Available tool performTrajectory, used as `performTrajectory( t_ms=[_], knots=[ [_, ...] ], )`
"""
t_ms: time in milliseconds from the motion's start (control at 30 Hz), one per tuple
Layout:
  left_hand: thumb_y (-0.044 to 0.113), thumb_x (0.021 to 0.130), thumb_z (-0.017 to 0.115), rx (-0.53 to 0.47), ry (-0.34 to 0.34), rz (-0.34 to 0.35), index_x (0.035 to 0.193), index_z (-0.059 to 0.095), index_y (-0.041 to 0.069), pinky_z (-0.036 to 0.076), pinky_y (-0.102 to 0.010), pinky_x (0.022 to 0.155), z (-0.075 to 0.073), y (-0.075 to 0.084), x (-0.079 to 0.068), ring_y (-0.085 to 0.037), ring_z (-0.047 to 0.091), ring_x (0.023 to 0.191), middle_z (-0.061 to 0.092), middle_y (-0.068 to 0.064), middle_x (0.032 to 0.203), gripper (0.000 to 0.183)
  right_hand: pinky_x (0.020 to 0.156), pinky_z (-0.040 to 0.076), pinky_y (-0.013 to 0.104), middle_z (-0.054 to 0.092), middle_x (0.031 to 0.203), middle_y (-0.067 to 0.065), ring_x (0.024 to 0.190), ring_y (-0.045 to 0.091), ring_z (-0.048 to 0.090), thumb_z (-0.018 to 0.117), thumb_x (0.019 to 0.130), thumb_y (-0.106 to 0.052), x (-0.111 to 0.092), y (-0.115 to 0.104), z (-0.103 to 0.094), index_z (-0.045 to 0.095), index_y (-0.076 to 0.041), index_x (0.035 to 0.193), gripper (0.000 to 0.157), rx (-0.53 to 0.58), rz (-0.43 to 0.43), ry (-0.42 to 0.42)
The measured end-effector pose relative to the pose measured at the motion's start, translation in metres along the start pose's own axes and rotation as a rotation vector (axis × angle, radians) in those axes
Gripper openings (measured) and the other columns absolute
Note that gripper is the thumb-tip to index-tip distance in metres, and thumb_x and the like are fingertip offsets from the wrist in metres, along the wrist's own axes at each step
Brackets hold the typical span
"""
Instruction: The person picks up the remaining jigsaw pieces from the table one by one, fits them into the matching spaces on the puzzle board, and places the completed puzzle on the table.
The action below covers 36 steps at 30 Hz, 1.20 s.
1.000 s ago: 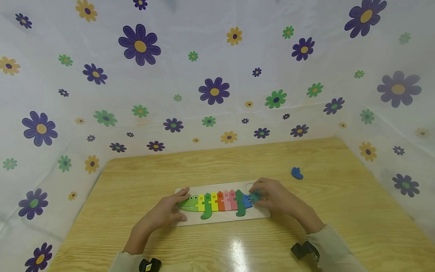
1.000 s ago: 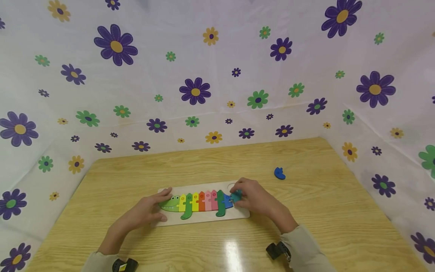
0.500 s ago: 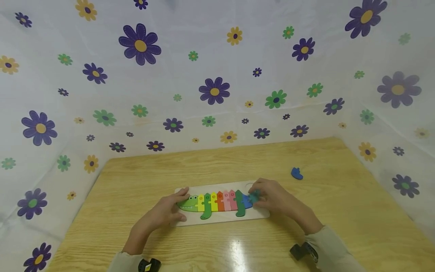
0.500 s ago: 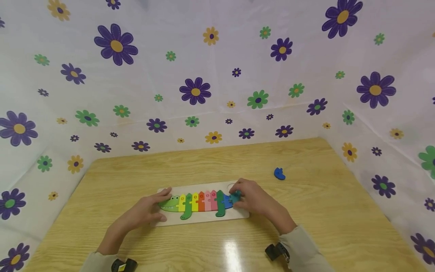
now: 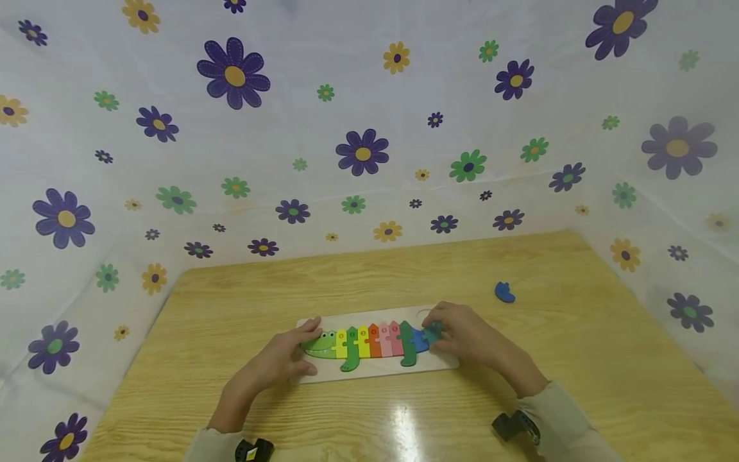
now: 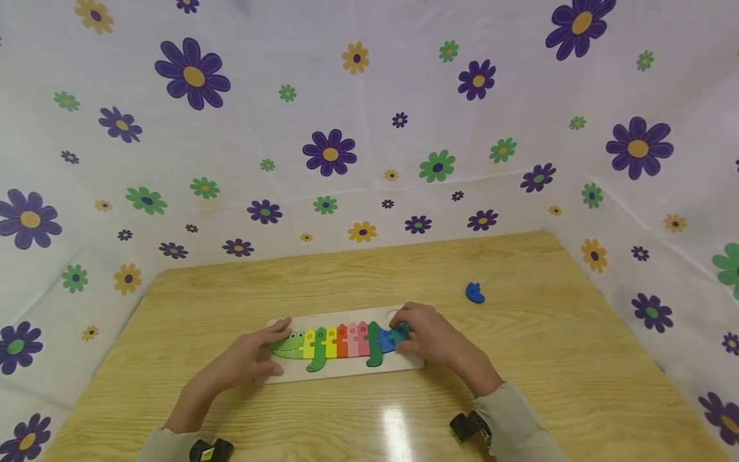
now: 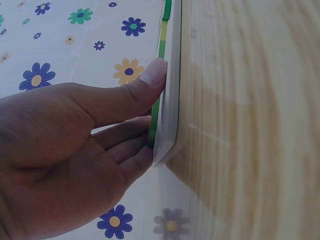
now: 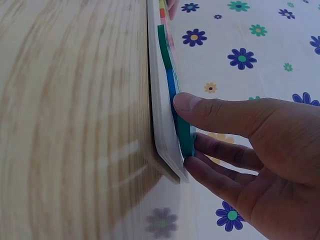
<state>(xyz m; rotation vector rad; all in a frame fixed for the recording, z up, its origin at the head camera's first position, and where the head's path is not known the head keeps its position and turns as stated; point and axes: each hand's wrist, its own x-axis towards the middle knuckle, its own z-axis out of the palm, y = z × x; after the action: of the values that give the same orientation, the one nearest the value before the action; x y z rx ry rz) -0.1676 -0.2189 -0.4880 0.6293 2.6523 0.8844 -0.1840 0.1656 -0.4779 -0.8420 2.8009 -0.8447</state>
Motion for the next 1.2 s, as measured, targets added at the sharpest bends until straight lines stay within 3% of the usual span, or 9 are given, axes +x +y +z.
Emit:
performTrajectory(
  t_ms=[800, 1200],
  knots=[
    [0.008, 0.086, 0.081, -0.015, -0.006, 0.006, 0.148, 0.05, -0.004, 0.026, -0.055, 0.12, -0.0021, -0.001, 0.0009, -0.037, 0.025, 0.152, 0.03, -0.015, 0.165, 0.07, 0.088, 0.059, 0.039, 0.07, 0.108, 0.006, 0.097, 0.019, 0.065, 0.086, 0.083, -0.009, 0.0016, -0.006, -0.0011, 0.078, -0.004, 0.107, 0.026, -0.018, 0.05, -0.01],
    [0.009, 0.086, 0.081, -0.015, -0.009, 0.008, 0.147, 0.05, -0.005, 0.026, -0.055, 0.12, -0.0007, 0.0004, 0.0, -0.038, 0.026, 0.152, 0.031, -0.016, 0.164, 0.07, 0.091, 0.059, 0.042, 0.071, 0.11, 0.009, 0.103, 0.026, 0.068, 0.082, 0.085, -0.003, -0.0013, -0.0057, -0.0015, 0.078, -0.002, 0.105, 0.02, -0.027, 0.024, -0.022]
  ],
)
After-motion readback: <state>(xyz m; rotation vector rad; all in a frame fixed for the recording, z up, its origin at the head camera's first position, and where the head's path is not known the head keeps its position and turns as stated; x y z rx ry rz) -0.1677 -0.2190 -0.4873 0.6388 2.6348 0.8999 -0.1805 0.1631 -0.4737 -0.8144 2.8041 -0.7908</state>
